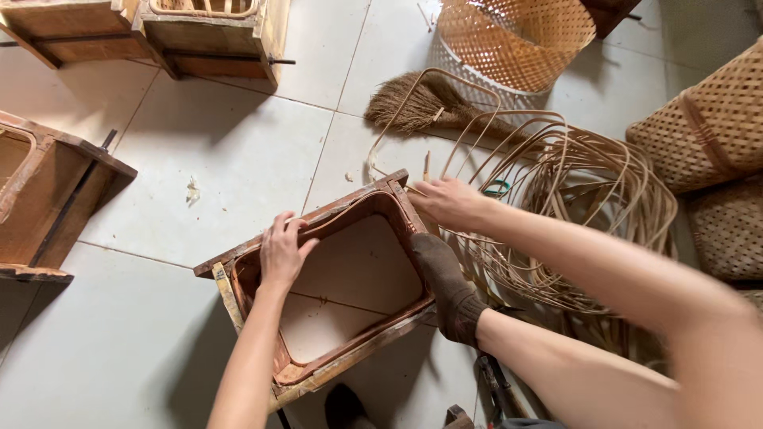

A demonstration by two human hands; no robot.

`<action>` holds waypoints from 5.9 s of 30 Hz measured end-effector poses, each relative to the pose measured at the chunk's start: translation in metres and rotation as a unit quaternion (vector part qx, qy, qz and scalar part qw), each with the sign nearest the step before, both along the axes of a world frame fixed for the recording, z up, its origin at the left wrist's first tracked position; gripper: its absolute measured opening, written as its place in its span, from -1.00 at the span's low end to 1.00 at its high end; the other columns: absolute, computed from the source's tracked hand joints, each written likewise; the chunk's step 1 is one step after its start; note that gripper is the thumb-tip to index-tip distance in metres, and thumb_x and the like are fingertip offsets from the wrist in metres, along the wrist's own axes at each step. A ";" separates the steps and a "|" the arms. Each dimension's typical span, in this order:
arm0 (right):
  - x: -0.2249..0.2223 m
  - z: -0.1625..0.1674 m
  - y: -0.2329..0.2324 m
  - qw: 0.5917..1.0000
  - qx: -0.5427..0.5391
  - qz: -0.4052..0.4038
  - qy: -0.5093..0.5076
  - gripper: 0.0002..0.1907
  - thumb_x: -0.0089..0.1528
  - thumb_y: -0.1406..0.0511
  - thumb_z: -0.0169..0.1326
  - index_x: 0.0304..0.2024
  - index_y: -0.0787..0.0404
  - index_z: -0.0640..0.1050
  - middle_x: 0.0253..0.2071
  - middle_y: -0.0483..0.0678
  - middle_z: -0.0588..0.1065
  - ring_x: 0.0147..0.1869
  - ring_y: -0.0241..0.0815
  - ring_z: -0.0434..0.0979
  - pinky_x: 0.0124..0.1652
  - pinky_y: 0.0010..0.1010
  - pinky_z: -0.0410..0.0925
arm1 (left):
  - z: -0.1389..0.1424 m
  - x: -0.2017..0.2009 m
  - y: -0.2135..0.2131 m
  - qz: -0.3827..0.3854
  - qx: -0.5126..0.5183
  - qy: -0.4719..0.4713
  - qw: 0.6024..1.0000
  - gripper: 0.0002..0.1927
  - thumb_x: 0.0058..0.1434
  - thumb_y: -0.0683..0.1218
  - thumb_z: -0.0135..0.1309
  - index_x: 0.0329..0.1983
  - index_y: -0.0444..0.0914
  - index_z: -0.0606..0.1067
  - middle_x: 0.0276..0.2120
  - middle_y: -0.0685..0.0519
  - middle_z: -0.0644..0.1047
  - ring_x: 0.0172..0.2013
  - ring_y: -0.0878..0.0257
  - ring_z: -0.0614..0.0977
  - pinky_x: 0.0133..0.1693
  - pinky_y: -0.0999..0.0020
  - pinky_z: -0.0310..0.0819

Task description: The person sits on the floor assembling a woven bamboo basket. They fit and trim bamboo strips along the rim of a wooden basket frame using a small knife, then place and press a woven bamboo basket body into the frame, adjusting it to seat properly.

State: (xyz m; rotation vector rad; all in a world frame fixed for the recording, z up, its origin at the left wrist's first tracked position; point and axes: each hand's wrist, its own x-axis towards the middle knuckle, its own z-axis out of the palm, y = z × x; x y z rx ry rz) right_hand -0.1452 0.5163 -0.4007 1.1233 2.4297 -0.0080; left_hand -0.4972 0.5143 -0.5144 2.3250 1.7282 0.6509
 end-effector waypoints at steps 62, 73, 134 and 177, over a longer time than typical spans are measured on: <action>-0.044 -0.090 -0.131 0.870 -0.209 0.051 0.444 -0.22 0.19 0.14 0.24 0.37 0.31 0.30 0.36 0.21 0.33 0.33 0.19 0.37 0.22 -0.05 0.25 | 0.014 0.015 -0.197 -0.155 -0.153 -0.107 0.970 -0.19 0.05 0.18 0.32 0.27 -0.32 0.37 0.24 -0.20 0.43 0.26 -0.12 0.42 0.30 -0.16 0.10; -0.071 -0.115 -0.120 0.863 -0.335 0.069 0.371 -0.43 0.17 0.15 0.21 0.19 0.19 0.44 0.16 0.02 0.50 0.14 0.04 0.50 0.07 -0.21 0.38 | -0.012 0.001 -0.234 -0.071 -0.185 -0.141 0.970 -0.39 0.01 -0.03 0.38 0.17 -0.19 0.55 0.04 0.03 0.63 0.09 0.09 0.61 0.21 0.16 0.46; -0.072 -0.101 -0.141 0.756 -0.130 -0.183 0.615 -0.50 0.41 0.25 -0.23 0.41 0.10 0.29 0.23 0.15 0.40 -0.04 -0.13 0.61 -0.05 -0.28 0.48 | 0.271 -0.196 -0.370 0.112 0.090 -0.293 0.945 -0.87 0.13 -0.18 0.20 -0.25 -0.22 0.67 -0.17 0.07 0.60 -0.06 0.21 0.59 0.16 0.06 0.47; -0.197 0.039 0.014 0.922 -0.180 0.099 0.328 -0.62 0.42 0.12 0.00 0.24 0.04 0.44 -0.15 -0.02 0.65 -0.27 -0.19 0.65 -0.26 -0.37 0.56 | 0.215 -0.084 -0.268 -0.134 -0.182 -0.017 0.974 -0.84 0.07 -0.07 0.33 -0.31 -0.10 0.58 -0.45 0.16 0.62 -0.38 0.17 0.65 -0.23 0.20 0.48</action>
